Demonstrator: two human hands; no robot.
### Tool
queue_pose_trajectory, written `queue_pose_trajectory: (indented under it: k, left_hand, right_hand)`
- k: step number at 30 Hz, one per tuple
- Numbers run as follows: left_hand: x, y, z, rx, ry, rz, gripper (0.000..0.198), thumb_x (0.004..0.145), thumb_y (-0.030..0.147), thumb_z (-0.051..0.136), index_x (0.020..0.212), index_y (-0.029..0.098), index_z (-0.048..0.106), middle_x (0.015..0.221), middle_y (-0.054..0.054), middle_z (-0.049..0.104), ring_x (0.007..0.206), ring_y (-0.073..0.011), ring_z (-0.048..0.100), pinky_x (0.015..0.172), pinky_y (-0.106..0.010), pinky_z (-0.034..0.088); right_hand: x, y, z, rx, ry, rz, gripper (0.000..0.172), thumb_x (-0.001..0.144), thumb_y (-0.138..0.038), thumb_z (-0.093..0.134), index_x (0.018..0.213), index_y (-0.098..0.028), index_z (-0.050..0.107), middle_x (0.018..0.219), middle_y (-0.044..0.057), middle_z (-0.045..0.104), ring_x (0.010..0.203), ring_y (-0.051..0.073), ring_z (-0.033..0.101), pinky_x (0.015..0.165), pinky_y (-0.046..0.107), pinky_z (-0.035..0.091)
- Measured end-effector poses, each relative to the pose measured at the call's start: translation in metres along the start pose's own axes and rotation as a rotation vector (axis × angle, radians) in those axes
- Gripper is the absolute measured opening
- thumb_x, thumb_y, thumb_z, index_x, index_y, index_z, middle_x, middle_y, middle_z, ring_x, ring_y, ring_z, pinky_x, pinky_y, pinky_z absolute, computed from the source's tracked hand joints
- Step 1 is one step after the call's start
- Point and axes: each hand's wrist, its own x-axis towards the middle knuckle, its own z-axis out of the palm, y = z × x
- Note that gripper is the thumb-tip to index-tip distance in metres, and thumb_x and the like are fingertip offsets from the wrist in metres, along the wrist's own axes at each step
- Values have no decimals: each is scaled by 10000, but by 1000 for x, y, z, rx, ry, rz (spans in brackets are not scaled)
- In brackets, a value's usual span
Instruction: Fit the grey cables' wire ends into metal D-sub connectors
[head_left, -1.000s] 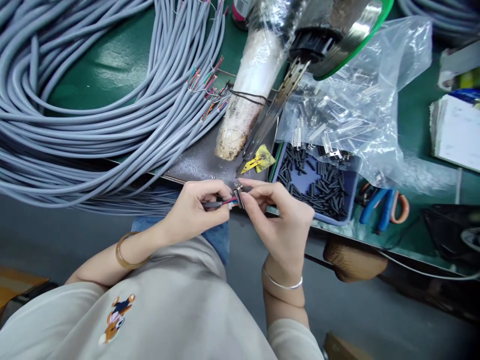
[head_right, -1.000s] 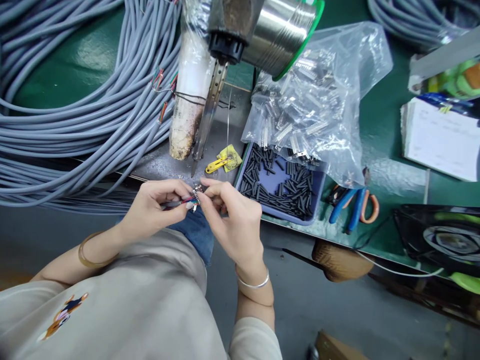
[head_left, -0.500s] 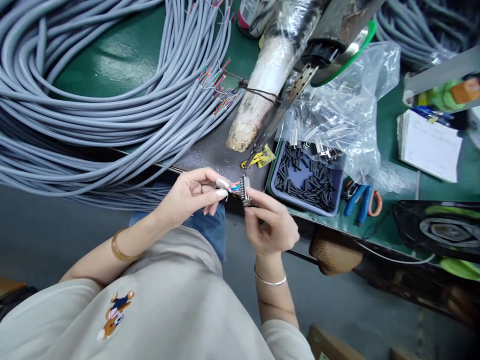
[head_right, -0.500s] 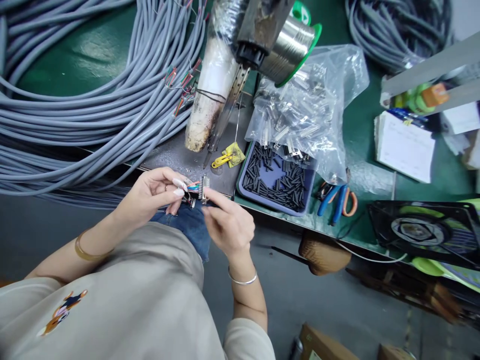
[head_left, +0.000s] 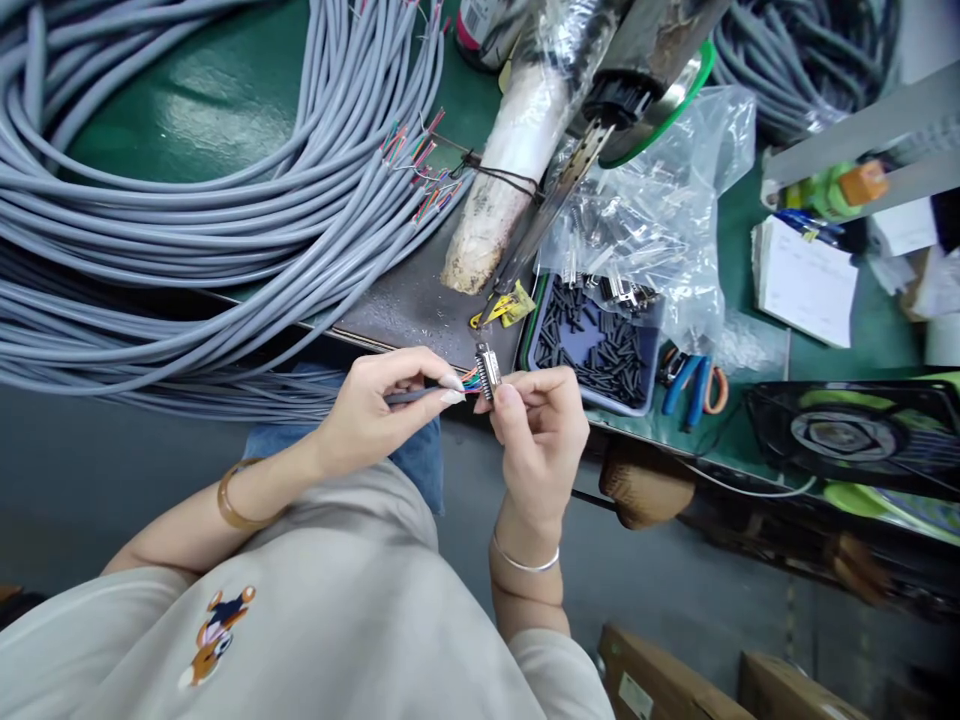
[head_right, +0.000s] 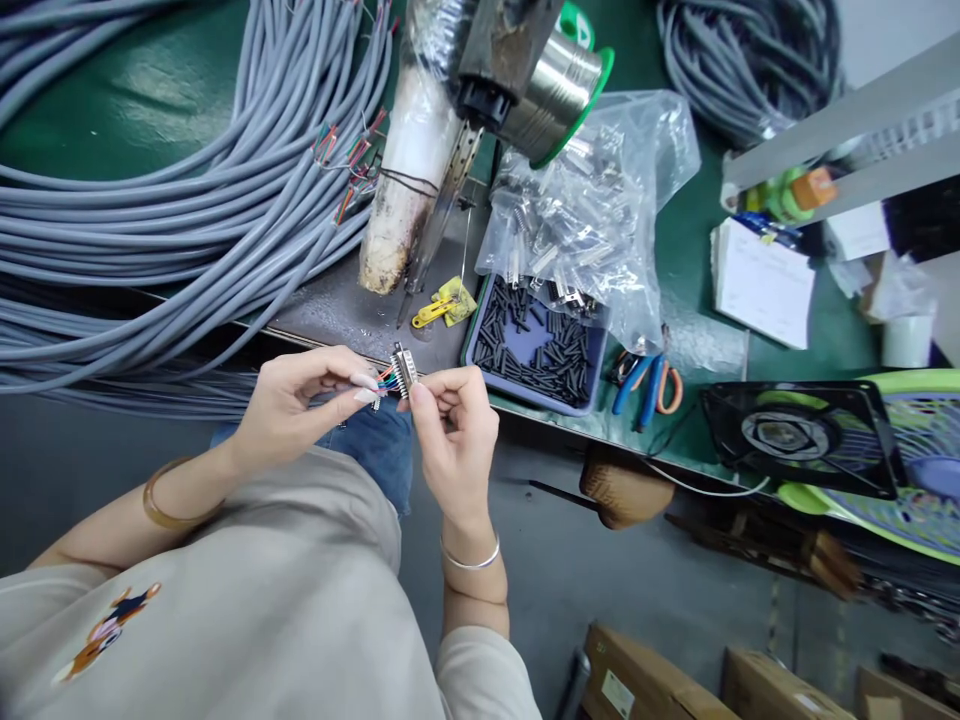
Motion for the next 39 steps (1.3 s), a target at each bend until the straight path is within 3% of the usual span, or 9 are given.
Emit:
queue_pose_trajectory:
  k: [4, 7, 11, 15, 21, 26, 31, 36, 39]
  left_hand:
    - [7, 7, -1, -185, -53, -264, 114, 861, 198, 746, 822, 125, 667, 698, 18, 640, 481, -22, 445, 446, -145, 367]
    - [10, 7, -2, -218, -76, -301, 121, 844, 206, 751, 828, 125, 663, 700, 19, 612, 493, -28, 433, 449, -156, 361]
    - [10, 4, 0, -200, -22, -332, 144, 785, 186, 779, 846, 127, 663, 716, 23, 609, 480, -15, 387, 431, -155, 319]
    - [10, 2, 7, -153, 82, -327, 228, 709, 155, 804, 901, 130, 684, 773, 6, 661, 523, -20, 425, 470, -145, 378]
    - [8, -2, 14, -80, 132, -347, 158, 755, 233, 764, 862, 123, 725, 740, -15, 676, 517, -40, 482, 466, -170, 391]
    - [8, -3, 14, -70, 132, -344, 143, 752, 241, 769, 829, 129, 727, 744, -21, 689, 530, -53, 524, 502, -185, 434]
    - [11, 2, 12, -129, 102, -403, 126, 731, 222, 769, 789, 126, 713, 682, -1, 665, 505, -44, 497, 461, -173, 378]
    - [17, 6, 3, -341, 39, -561, 140, 690, 197, 791, 755, 134, 685, 610, 22, 642, 408, -8, 365, 379, -168, 237]
    - [19, 8, -4, -433, -62, -676, 165, 696, 221, 804, 747, 136, 673, 595, 16, 643, 373, 3, 297, 354, -172, 137]
  right_hand:
    - [1, 6, 1, 115, -14, -19, 181, 1012, -315, 623, 888, -232, 520, 734, -59, 677, 459, 54, 520, 434, 174, 422]
    - [1, 11, 0, -56, 61, -113, 89, 996, -263, 649, 940, -240, 583, 813, -44, 716, 593, 80, 662, 557, 197, 544]
    - [0, 16, 0, -206, 93, -155, 47, 998, -231, 638, 970, -250, 605, 829, -53, 702, 648, 88, 694, 625, 220, 574]
    - [-3, 18, 1, -288, 95, -176, 41, 996, -228, 635, 976, -251, 608, 817, -55, 686, 658, 96, 697, 640, 230, 577]
    - [-6, 19, 0, -443, 119, -242, 52, 978, -232, 655, 960, -248, 609, 822, -34, 700, 685, 126, 718, 657, 255, 577]
    - [-6, 17, -1, -443, 103, -244, 66, 981, -230, 649, 938, -246, 601, 787, -45, 692, 658, 118, 717, 634, 235, 568]
    - [-7, 18, -3, -424, 102, -256, 67, 973, -226, 659, 929, -243, 610, 787, -35, 722, 671, 130, 730, 641, 249, 585]
    - [-4, 28, -14, -248, 157, -481, 148, 912, -114, 687, 969, -238, 629, 993, 28, 807, 769, 169, 787, 660, 296, 643]
    - [1, 33, -22, -345, 56, -675, 171, 868, -113, 737, 921, -243, 638, 1252, 74, 776, 856, 201, 809, 660, 311, 662]
